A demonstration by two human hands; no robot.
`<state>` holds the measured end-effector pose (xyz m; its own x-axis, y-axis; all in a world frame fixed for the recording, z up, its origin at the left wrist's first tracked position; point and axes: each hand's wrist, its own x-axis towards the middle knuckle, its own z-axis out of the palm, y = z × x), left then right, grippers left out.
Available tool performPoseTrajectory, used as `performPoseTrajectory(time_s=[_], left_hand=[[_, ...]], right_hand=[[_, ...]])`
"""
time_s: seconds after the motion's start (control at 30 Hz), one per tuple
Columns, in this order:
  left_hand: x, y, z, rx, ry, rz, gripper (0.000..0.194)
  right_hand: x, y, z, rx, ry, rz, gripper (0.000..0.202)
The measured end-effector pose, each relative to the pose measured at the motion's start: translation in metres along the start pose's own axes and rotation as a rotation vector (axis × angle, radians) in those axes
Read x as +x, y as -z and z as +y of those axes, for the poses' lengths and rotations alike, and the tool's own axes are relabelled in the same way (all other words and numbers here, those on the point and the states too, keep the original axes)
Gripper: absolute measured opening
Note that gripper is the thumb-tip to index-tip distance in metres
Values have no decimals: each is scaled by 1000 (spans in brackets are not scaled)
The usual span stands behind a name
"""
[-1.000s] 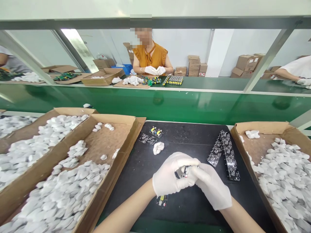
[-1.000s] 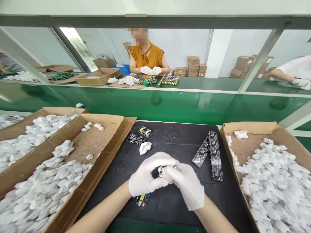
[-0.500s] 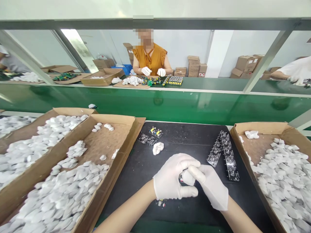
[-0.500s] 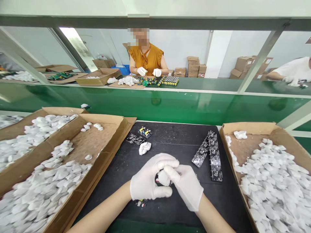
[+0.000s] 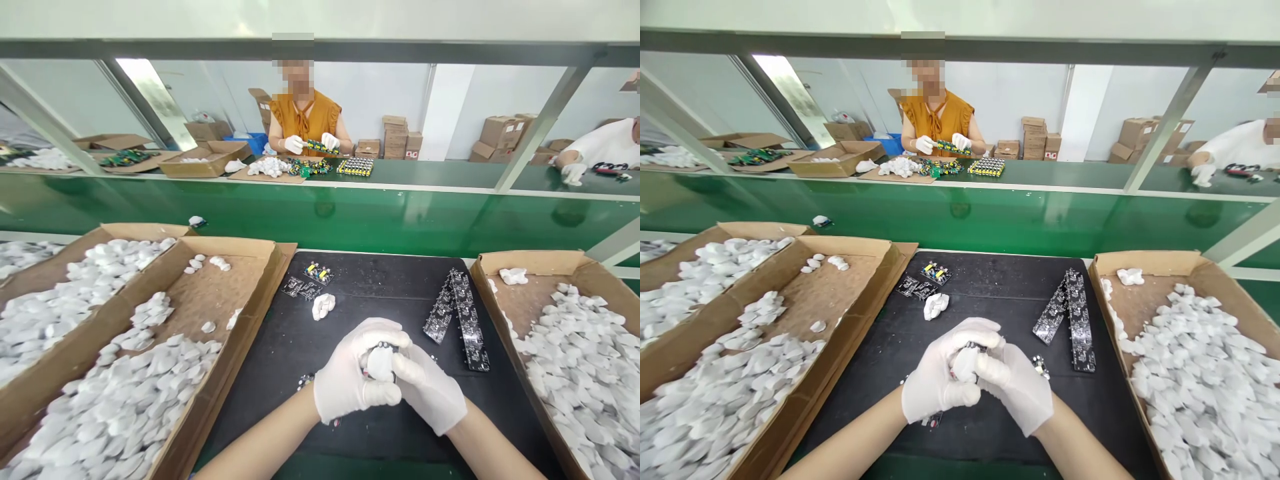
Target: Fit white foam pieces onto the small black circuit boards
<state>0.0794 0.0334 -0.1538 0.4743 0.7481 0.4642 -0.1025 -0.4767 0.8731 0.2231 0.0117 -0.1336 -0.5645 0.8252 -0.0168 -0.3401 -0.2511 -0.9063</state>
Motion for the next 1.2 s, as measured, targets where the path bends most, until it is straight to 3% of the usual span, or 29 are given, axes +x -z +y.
performPoseTrajectory(time_s=[0.1, 0.2, 0.33, 0.47, 0.53, 0.6, 0.7, 0.87, 1.0, 1.1, 1.2], left_hand=[[1, 0, 0, -36, 68, -11, 72], [1, -1, 1, -14, 101, 31, 60], [-2, -3, -1, 113, 16, 54, 51], [-5, -4, -9, 147, 23, 138, 78], [-4, -2, -12, 293, -21, 232, 83], [-1, -1, -11, 526, -141, 291, 64], [6, 1, -4, 790, -331, 283, 35], [12, 3, -1, 849, -450, 288, 22], [10, 0, -7, 631, -342, 266, 19], [5, -3, -14, 417, -131, 252, 24], [6, 2, -25, 343, 79, 317, 23]], right_hand=[[-1, 2, 6, 108, -27, 71, 36], [-1, 3, 8, 47, -19, 95, 36], [-1, 1, 8, 41, -23, 49, 37], [-1, 0, 9, 170, -7, 62, 30], [-1, 1, 10, 262, 9, 86, 25], [-1, 1, 10, 322, 30, 105, 22], [0, 0, 12, 340, 41, 127, 19], [0, -3, 15, 276, 29, 215, 23], [0, -4, 15, 250, 24, 271, 29], [2, -4, 15, 180, 27, 321, 33], [5, -2, 19, 103, -30, 351, 41]])
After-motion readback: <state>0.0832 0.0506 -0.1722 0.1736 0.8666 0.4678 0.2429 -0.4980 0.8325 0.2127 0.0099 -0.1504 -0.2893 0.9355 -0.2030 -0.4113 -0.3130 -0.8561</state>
